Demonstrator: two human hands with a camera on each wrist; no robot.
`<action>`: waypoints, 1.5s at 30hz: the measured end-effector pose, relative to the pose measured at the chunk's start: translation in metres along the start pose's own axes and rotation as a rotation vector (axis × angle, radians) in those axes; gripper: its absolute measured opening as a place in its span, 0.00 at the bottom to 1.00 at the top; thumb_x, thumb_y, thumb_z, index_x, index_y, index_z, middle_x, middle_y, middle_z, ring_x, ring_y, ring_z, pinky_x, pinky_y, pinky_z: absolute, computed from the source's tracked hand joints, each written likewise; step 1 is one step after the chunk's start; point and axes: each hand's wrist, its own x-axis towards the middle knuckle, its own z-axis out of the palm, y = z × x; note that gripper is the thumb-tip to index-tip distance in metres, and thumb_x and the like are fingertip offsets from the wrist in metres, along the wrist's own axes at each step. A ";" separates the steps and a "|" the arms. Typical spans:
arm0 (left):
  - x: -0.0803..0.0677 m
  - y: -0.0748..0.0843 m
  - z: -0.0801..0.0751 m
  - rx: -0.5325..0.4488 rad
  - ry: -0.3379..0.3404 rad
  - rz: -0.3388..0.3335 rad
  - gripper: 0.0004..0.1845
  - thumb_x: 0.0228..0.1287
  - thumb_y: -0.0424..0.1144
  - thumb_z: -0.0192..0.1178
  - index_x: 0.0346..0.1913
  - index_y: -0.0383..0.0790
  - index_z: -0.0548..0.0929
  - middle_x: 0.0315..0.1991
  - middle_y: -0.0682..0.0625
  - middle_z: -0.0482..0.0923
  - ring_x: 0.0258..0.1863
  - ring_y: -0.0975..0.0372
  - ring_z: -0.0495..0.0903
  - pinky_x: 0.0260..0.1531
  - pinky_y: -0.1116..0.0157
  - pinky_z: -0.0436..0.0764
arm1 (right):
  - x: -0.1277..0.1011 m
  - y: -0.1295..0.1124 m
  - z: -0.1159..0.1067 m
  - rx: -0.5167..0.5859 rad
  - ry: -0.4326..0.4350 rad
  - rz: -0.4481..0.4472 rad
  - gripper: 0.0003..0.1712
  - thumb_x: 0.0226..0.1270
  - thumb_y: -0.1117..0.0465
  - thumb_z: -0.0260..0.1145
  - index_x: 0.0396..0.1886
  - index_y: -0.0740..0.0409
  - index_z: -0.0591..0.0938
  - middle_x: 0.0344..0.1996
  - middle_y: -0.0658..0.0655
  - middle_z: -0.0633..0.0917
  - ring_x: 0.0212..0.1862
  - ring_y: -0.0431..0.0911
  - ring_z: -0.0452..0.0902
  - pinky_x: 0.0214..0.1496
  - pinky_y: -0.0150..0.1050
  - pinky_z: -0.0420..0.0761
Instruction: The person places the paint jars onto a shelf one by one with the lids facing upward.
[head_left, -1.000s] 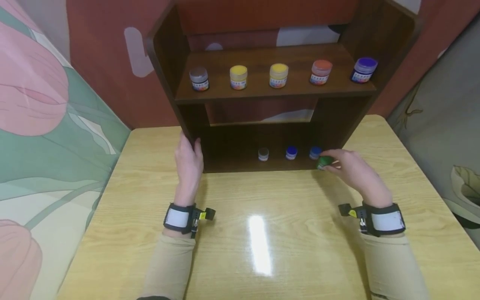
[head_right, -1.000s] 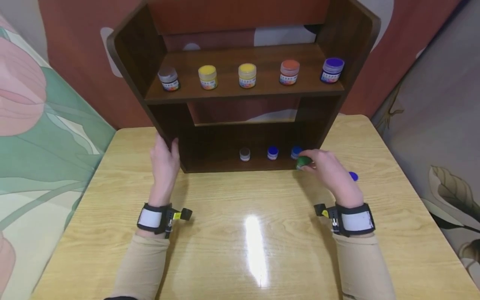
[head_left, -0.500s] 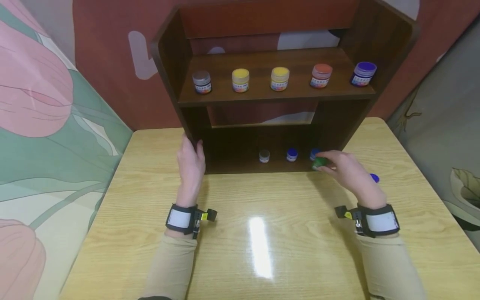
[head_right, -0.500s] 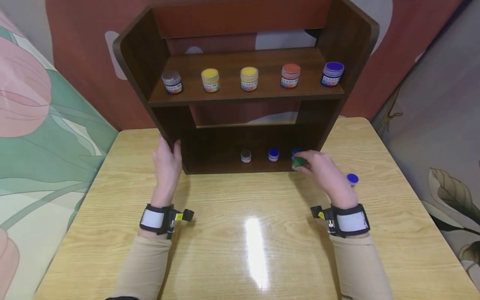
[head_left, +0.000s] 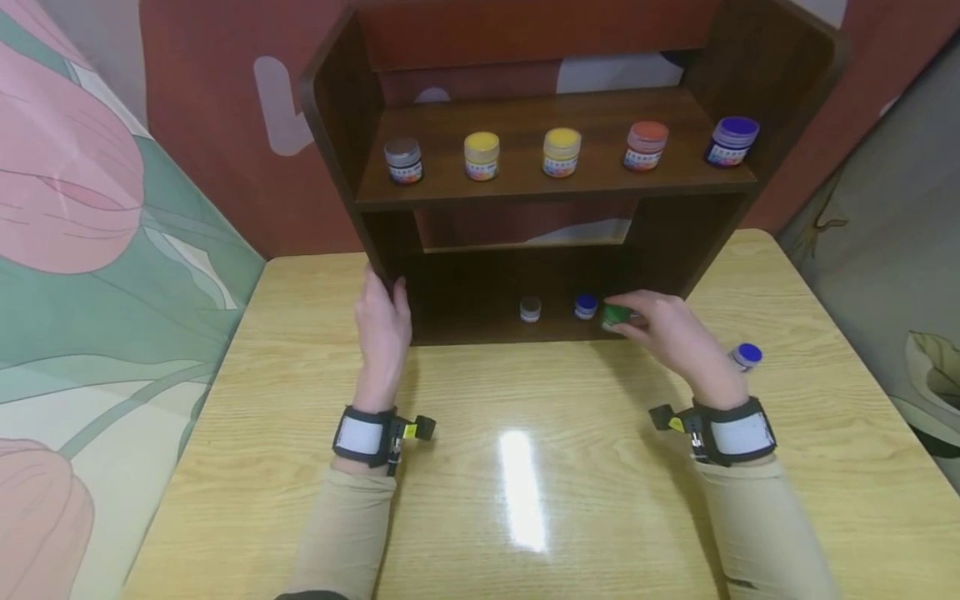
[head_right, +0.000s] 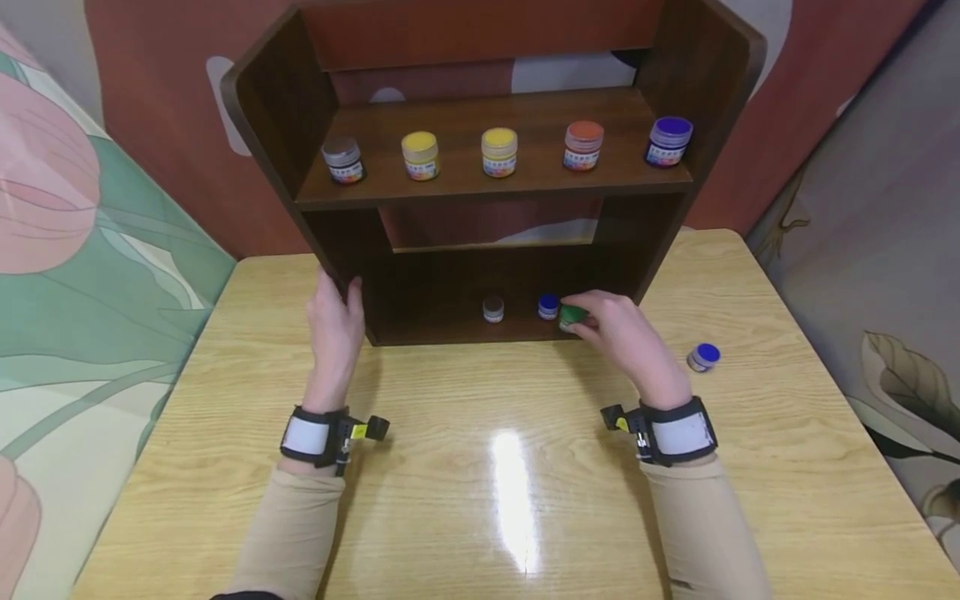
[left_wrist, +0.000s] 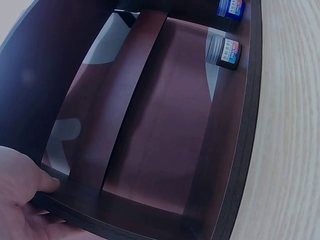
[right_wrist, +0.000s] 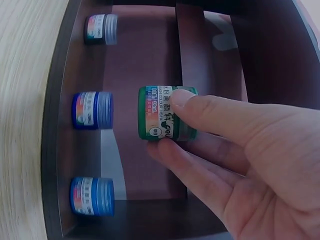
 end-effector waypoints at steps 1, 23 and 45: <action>0.000 0.000 0.000 -0.001 -0.001 0.002 0.20 0.75 0.35 0.54 0.64 0.29 0.70 0.56 0.32 0.80 0.57 0.41 0.81 0.58 0.46 0.81 | 0.001 -0.001 0.000 0.005 0.002 -0.001 0.20 0.63 0.67 0.71 0.55 0.65 0.83 0.51 0.68 0.86 0.43 0.58 0.88 0.45 0.52 0.87; 0.000 0.003 -0.001 0.005 -0.009 0.001 0.20 0.75 0.35 0.53 0.65 0.30 0.69 0.57 0.33 0.80 0.57 0.42 0.81 0.58 0.47 0.81 | 0.019 -0.021 0.012 0.066 -0.008 -0.027 0.21 0.63 0.67 0.71 0.56 0.64 0.83 0.50 0.67 0.86 0.40 0.53 0.87 0.42 0.47 0.88; 0.000 0.004 -0.001 -0.002 -0.012 -0.022 0.21 0.74 0.35 0.55 0.65 0.30 0.69 0.57 0.33 0.80 0.57 0.42 0.81 0.58 0.47 0.81 | 0.040 -0.038 0.030 0.047 -0.054 -0.033 0.22 0.65 0.60 0.70 0.58 0.62 0.83 0.49 0.62 0.87 0.37 0.47 0.83 0.40 0.43 0.85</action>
